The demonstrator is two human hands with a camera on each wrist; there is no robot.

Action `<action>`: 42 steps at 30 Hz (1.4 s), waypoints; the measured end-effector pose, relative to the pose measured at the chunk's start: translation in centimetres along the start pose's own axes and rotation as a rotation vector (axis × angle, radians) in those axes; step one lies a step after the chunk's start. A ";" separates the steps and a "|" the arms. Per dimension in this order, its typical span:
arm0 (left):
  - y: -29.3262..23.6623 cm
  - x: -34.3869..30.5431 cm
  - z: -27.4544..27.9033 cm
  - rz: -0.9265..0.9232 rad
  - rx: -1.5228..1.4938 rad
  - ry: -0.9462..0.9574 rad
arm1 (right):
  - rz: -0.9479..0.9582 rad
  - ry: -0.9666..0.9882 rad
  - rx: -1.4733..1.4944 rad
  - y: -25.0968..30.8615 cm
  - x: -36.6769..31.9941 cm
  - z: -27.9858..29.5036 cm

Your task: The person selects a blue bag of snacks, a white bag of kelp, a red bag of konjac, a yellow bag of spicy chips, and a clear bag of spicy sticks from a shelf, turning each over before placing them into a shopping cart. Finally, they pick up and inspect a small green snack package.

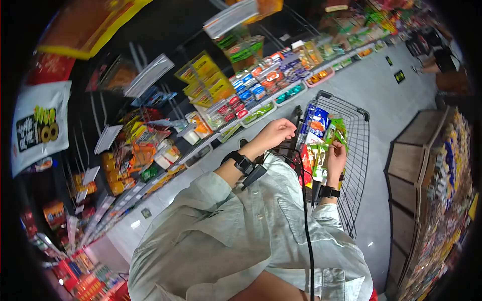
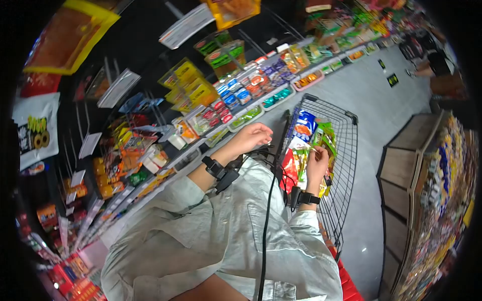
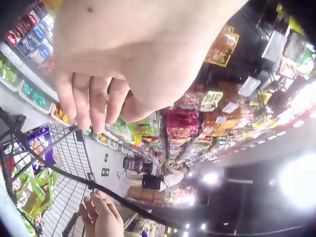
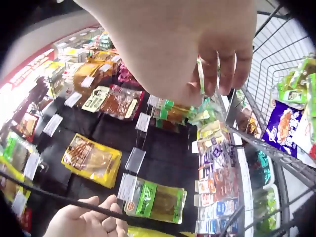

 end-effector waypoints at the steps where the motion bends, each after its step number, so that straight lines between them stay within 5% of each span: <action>1: 0.7 -0.3 1.3 0.015 -0.007 -0.047 | 0.007 0.070 -0.024 0.6 0.4 -1.9; 5: 3.2 -2.6 6.3 0.077 -0.090 -0.210 | 0.044 0.280 -0.056 5.7 0.2 -8.0; 11: 7.9 -6.5 12.9 0.147 -0.284 -0.408 | 0.029 0.467 -0.070 6.1 0.5 -14.3; 23: 3.6 -15.2 21.9 -0.150 -0.354 -0.689 | 0.171 0.776 -0.142 14.5 -4.3 -29.3; 27: 2.9 -16.9 24.2 -0.120 -0.467 -0.795 | 0.250 0.891 -0.134 17.7 -5.2 -34.9; 34: 4.7 -15.1 27.6 -0.047 -0.353 -0.895 | 0.247 1.117 -0.076 19.7 -5.4 -44.9; 39: 4.3 -13.6 28.0 0.026 -0.377 -0.864 | 0.469 1.247 -0.157 21.3 -6.6 -49.1; 41: 4.7 -12.6 28.2 0.042 -0.385 -0.876 | 0.261 1.274 -0.165 19.6 -6.3 -50.2; 42: 4.8 -12.1 28.2 0.049 -0.375 -0.885 | 0.330 1.282 -0.283 17.8 -5.5 -51.0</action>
Point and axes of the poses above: each hand's wrist, its own x-axis towards the middle knuckle, its own z-axis out of the back of the hand, y = z × x, the point moved 10 cm from there along x, towards the middle knuckle, and after that the axes turned 13 degrees about x, right-handed, at the moved point
